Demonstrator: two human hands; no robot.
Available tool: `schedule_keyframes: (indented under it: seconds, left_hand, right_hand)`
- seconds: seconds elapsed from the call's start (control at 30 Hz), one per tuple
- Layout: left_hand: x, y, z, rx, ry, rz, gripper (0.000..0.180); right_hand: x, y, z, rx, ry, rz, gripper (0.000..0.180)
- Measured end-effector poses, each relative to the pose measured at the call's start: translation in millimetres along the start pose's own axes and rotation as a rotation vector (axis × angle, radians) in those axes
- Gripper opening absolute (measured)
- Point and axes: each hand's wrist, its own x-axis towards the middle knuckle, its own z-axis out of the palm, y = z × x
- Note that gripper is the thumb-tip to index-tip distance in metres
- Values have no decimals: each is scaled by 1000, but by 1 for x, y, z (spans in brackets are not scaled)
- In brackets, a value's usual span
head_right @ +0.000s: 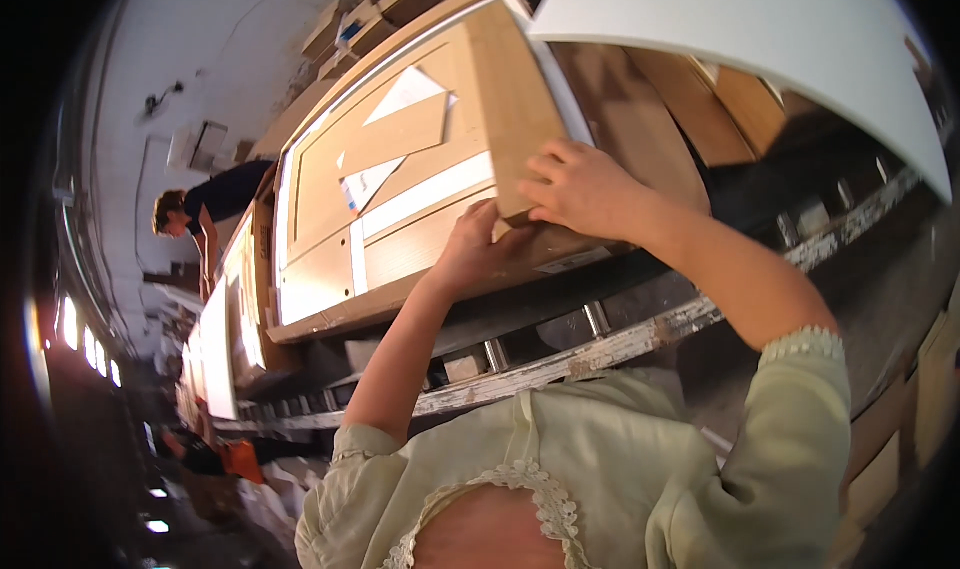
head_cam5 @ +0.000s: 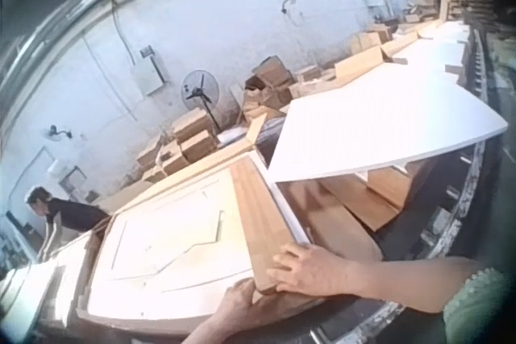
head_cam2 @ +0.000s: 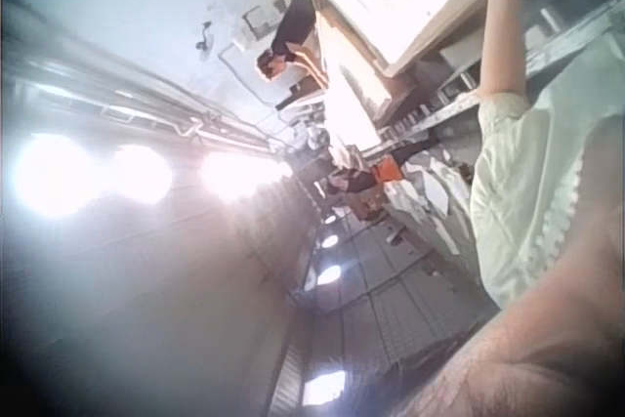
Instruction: The person packs furniture components into cardboard boxes on an assembly line by placing wooden panels, protective foam padding, and cardboard inserts into the boxes by hand.
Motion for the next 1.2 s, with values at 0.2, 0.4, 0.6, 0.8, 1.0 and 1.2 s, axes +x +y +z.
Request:
schedule_keyframes:
  seconds: [0.2, 0.4, 0.6, 0.8, 1.0, 1.2]
  left_hand:
    - [-42, -67, -40, -125, 86, 7, 42]
    - [-123, -150, -117, -32, 333, -75, 27]
    - [-167, -284, -192, 340, 229, -374, 21]
    - [-156, -349, -233, 293, 89, -602, 30]
    - [-143, -373, -212, 457, 246, -396, 41]
    - [-142, -361, -221, 252, 278, -495, 36]
  right_hand:
    - [40, -8, 8, 91, -502, 138, 28]
    - [108, -22, 10, 122, -788, 371, 31]
    - [169, -15, 112, 99, -324, 326, 29]
    - [179, -9, 149, 33, -341, 191, 35]
    - [197, -4, 141, 41, -453, 224, 41]
    - [205, -4, 139, 138, -465, 125, 43]
